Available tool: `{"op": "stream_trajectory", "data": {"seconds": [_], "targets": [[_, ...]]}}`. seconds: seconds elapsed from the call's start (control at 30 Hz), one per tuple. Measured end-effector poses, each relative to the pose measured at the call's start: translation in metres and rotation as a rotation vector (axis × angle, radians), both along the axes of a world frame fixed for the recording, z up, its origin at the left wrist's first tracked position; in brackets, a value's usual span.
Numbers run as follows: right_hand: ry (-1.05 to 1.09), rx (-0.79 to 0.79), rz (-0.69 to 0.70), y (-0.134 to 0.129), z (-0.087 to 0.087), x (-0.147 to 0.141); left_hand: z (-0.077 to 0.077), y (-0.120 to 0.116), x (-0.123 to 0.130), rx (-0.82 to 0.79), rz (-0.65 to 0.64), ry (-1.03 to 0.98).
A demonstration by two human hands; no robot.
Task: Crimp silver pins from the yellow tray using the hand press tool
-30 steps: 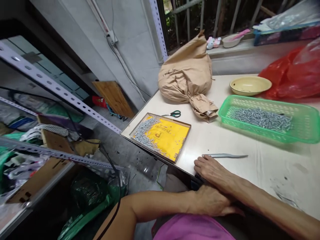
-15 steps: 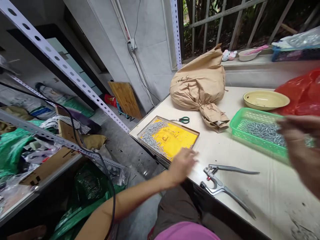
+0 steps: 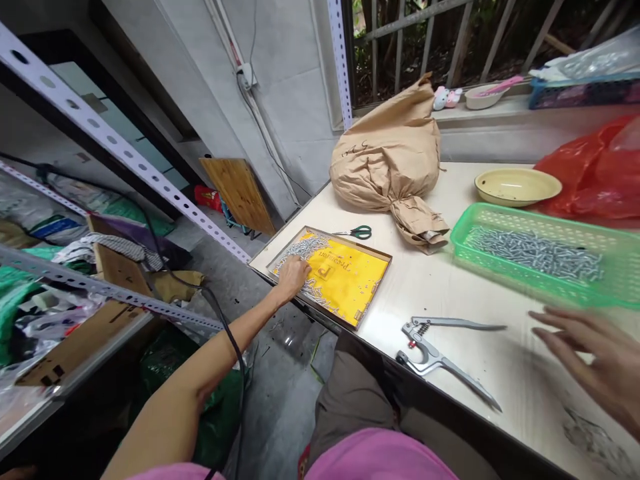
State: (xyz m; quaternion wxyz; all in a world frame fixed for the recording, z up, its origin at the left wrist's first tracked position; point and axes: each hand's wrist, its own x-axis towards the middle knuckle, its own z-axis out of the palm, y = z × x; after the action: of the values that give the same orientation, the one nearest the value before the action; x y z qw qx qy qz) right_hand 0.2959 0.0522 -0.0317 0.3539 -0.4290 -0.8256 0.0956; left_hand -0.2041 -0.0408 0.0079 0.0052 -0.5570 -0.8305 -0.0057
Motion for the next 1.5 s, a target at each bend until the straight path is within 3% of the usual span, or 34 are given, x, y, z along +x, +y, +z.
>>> {"op": "stream_trajectory", "data": {"seconds": [0.1,0.23,0.3,0.37,0.47,0.53,0.6,0.77,1.0,1.33,1.5], "targets": [[-0.164,-0.103,0.087,-0.046,0.007,-0.011,0.006,0.007,-0.001,0.006,-0.037,-0.011],[-0.246,-0.24,0.127,-0.078,0.017,-0.031,0.019,0.015,0.018,0.058,-0.108,-0.057],[-0.26,-0.282,0.173,-0.085,0.021,-0.04,0.023,0.014,0.045,0.104,-0.091,-0.234],[-0.285,-0.324,0.23,-0.087,0.025,-0.047,0.025,0.008,0.083,0.104,-0.058,-0.562],[-0.337,-0.359,0.273,-0.088,0.03,-0.055,0.021,-0.005,0.145,-0.058,-0.059,-1.012],[-0.375,-0.36,0.259,-0.088,0.03,-0.058,0.014,-0.01,0.177,-0.172,-0.05,-1.124],[-0.415,-0.357,0.238,-0.089,0.027,-0.058,0.005,-0.01,0.195,-0.23,-0.045,-1.106],[-0.422,-0.297,0.222,-0.091,0.014,-0.054,-0.008,-0.002,0.2,-0.284,-0.111,-0.935],[-0.457,-0.277,0.21,-0.074,0.011,-0.054,-0.009,0.003,0.202,-0.341,-0.141,-0.862],[-0.471,-0.294,0.241,-0.063,0.013,-0.056,-0.007,0.003,0.201,-0.489,-0.042,-0.963],[-0.493,-0.237,0.222,-0.066,0.009,-0.056,-0.007,-0.003,0.206,-0.466,-0.01,-1.026]]}}
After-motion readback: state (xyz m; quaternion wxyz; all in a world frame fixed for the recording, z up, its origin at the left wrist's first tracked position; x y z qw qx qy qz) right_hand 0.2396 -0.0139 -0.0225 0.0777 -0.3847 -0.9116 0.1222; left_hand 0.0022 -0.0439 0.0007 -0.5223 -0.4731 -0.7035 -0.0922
